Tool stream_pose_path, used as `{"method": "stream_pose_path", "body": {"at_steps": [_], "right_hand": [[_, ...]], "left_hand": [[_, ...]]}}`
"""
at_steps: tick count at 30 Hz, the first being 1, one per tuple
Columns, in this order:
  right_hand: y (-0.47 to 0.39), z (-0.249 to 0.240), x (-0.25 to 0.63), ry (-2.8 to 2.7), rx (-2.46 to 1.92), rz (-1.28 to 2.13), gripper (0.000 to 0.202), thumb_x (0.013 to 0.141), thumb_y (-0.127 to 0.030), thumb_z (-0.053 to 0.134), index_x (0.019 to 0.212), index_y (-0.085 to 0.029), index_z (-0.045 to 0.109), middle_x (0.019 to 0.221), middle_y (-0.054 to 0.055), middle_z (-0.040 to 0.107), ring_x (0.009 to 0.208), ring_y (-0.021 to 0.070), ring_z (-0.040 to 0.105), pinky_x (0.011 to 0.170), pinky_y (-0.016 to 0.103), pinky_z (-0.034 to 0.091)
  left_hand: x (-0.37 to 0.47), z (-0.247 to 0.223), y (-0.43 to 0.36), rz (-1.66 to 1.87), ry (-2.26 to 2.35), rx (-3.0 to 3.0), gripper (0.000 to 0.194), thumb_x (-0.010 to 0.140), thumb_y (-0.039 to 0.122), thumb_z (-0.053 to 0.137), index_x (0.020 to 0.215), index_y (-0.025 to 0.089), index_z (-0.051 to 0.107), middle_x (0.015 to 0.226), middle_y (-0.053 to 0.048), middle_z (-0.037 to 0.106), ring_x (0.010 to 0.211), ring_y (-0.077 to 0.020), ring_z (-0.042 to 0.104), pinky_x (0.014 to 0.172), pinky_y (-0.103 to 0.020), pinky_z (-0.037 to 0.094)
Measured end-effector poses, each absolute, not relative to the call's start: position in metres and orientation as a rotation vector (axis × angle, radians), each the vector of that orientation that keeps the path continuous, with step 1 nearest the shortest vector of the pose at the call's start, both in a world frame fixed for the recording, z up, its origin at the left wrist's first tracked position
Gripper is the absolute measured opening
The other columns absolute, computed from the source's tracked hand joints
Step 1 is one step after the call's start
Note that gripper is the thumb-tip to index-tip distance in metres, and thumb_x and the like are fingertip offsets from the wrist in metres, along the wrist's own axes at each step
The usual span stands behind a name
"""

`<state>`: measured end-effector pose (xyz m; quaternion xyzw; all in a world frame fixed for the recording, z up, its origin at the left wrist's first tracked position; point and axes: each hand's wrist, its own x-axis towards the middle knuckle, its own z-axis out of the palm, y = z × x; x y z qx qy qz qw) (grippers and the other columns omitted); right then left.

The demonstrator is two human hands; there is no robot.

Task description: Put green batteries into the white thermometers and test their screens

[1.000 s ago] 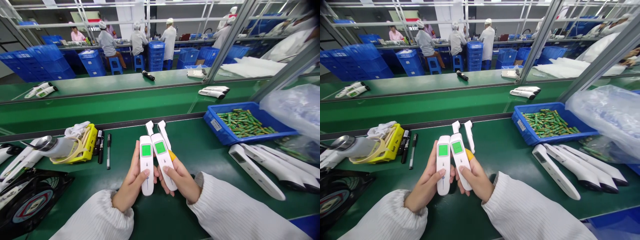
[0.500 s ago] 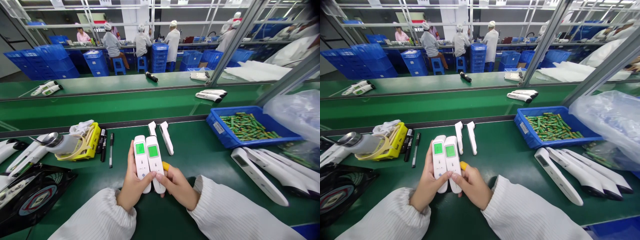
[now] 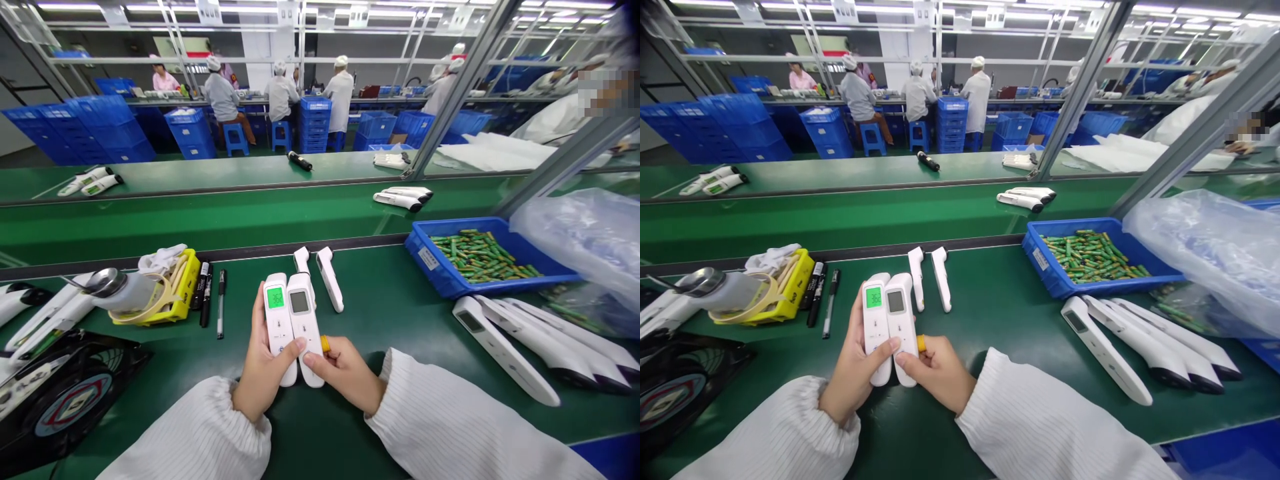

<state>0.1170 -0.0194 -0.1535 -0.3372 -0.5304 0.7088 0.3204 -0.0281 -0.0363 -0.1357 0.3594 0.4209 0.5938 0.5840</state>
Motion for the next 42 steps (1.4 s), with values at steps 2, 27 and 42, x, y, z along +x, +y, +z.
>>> {"method": "stream_pose_path", "body": {"at_steps": [2,27,42], "right_hand": [[-0.020,-0.152,0.117,-1.501,-0.910,1.807,0.040,0.083,-0.049,0.061,0.095,-0.011,0.068,0.081,0.005,0.066,0.072,0.0162,0.058,0.067,0.029,0.046],[-0.024,-0.145,0.107,-1.379,-0.917,1.905,0.051,0.072,-0.045,0.075,0.112,-0.015,0.066,0.087,0.005,0.069,0.082,0.0205,0.065,0.072,0.033,0.055],[-0.023,-0.154,0.115,-1.263,-0.846,1.957,0.050,0.073,-0.043,0.076,0.115,-0.019,0.062,0.115,0.010,0.067,0.109,0.0270,0.061,0.095,0.045,0.047]], "left_hand": [[-0.027,-0.133,-0.038,1.386,0.998,0.856,0.095,0.076,0.024,0.073,0.147,0.039,0.012,0.152,-0.005,0.032,0.130,-0.0279,0.044,0.101,-0.038,0.045],[-0.019,-0.131,-0.039,1.342,1.001,1.015,0.087,0.082,0.025,0.068,0.148,0.035,0.012,0.155,-0.004,0.028,0.132,-0.0259,0.042,0.097,-0.031,0.048],[-0.030,-0.137,-0.037,1.213,0.848,1.035,0.060,0.098,0.030,0.042,0.146,0.049,0.012,0.158,0.016,0.009,0.144,-0.0137,0.015,0.115,-0.026,0.022]]}}
